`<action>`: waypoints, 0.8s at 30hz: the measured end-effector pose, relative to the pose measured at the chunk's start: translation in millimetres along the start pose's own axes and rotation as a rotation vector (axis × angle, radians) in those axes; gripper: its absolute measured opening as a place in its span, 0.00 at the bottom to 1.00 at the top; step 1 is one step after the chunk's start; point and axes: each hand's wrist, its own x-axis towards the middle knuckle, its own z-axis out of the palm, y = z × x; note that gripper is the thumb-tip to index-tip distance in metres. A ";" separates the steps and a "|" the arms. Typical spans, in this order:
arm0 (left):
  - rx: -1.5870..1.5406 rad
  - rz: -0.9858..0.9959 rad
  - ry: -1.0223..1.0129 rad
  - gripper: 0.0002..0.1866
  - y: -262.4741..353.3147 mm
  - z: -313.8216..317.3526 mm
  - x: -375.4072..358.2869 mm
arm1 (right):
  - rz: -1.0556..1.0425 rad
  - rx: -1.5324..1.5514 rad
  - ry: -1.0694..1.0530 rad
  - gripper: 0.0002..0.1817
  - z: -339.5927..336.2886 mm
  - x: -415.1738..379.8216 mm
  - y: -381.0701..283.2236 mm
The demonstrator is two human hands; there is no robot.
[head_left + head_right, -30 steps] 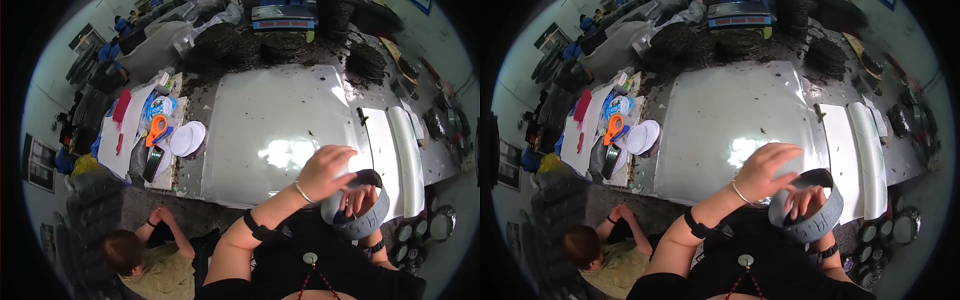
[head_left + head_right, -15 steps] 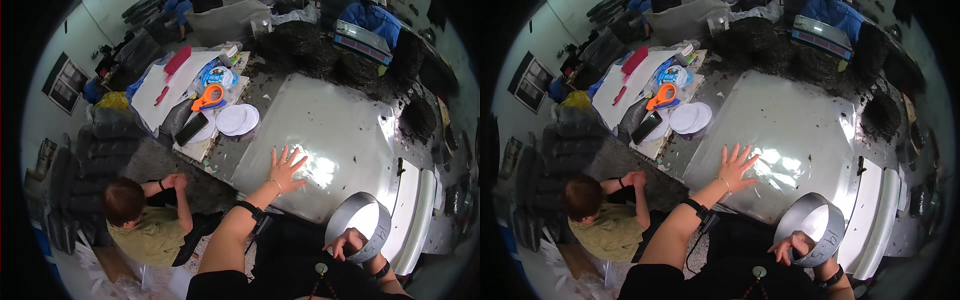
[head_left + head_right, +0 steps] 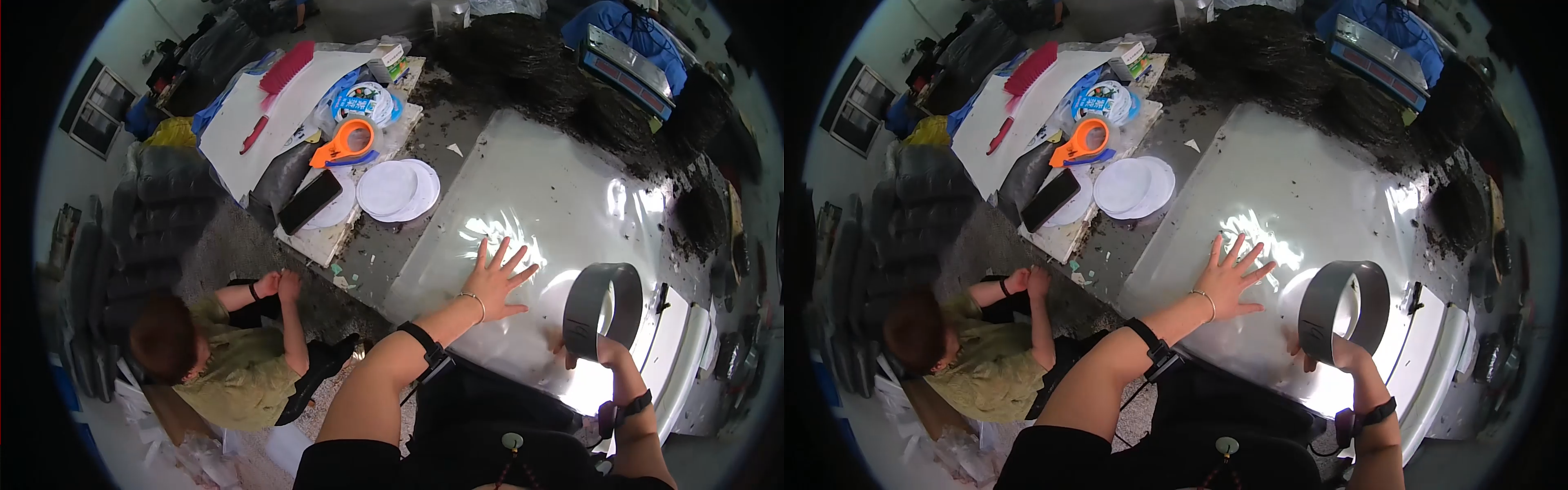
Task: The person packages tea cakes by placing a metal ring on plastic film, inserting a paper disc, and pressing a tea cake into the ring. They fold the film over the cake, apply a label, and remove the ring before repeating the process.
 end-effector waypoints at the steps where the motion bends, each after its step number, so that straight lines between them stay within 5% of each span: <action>1: -0.005 0.006 0.003 0.48 0.1 1.7 -0.5 | 0.158 0.103 0.012 0.37 -3.2 0.1 -12.1; 2: -0.007 0.010 0.011 0.48 -0.5 2.9 0.6 | 0.315 0.201 0.025 0.38 -8.2 0.4 -24.9; 6: -0.023 0.013 0.017 0.48 -3.0 1.7 3.5 | 0.452 -0.453 0.135 0.50 8.3 -5.3 -75.8; 7: -0.021 0.009 0.026 0.49 -2.4 4.0 4.1 | 0.277 -0.754 0.235 0.50 30.2 -9.2 -74.4; 8: -0.012 0.004 0.036 0.49 -2.0 8.1 5.0 | 0.237 -1.098 0.263 0.29 52.2 -7.9 -87.7; 10: 0.011 0.011 0.057 0.49 -1.1 12.5 5.7 | 0.138 -1.331 0.503 0.10 83.1 -6.1 -38.0; 11: -0.070 0.010 0.014 0.47 0.8 -4.2 2.3 | 0.183 -1.180 0.663 0.01 98.7 -5.7 -30.5; 14: -0.093 0.063 0.303 0.39 2.4 21.4 -2.0 | 0.069 -1.038 0.930 0.04 114.5 -22.7 -24.2; 18: -0.634 -0.151 0.855 0.02 58.1 -12.1 -95.4 | -0.079 -1.047 1.277 0.12 121.6 -46.6 -24.6; 20: -0.723 -0.477 0.803 0.07 83.4 15.1 -154.4 | -0.168 -1.189 1.491 0.15 117.4 -48.6 -30.5; 22: -0.801 -0.726 0.746 0.09 86.0 84.0 -192.9 | -0.246 -0.944 1.567 0.17 120.0 -62.9 -16.4; 24: -1.009 -0.962 0.487 0.12 76.8 152.5 -209.9 | -0.287 -0.711 1.367 0.14 141.7 -97.3 27.0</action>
